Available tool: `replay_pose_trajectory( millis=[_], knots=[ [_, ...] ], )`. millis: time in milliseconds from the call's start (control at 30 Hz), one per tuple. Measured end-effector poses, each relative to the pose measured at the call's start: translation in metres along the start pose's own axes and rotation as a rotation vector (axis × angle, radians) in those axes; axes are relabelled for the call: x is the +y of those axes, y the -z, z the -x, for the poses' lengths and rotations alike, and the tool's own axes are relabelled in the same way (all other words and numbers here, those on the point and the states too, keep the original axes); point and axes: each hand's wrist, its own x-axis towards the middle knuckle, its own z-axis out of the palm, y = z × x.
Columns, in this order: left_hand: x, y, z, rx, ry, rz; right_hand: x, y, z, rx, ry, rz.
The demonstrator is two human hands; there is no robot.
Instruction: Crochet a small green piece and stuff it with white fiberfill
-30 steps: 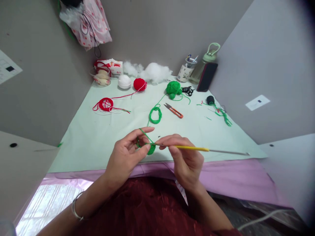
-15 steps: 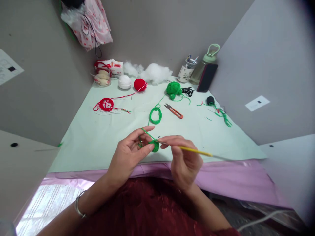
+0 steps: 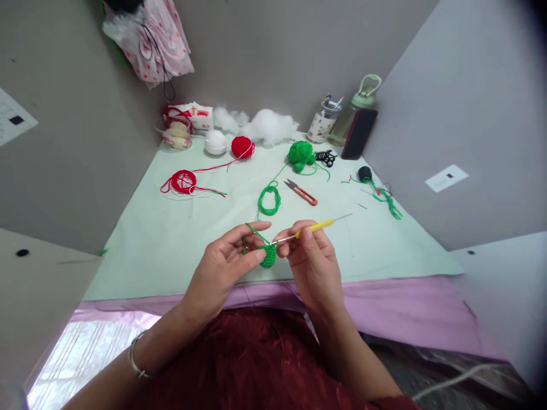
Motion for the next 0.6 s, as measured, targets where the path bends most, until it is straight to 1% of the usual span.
replay_pose_trajectory(
  millis=[233, 433, 600],
  knots=[
    [0.0004, -0.0002, -0.0003, 0.001, -0.004, -0.02, -0.0008, 0.001, -0.0007, -0.01, 0.054, 0.037],
    [0.0002, 0.0, 0.0004, -0.004, -0.011, -0.024, -0.0006, 0.0015, -0.0009, -0.026, 0.052, 0.041],
    [-0.0002, 0.0008, -0.0001, -0.026, -0.006, -0.026, -0.0003, 0.0013, -0.0002, -0.005, 0.046, 0.063]
  ],
)
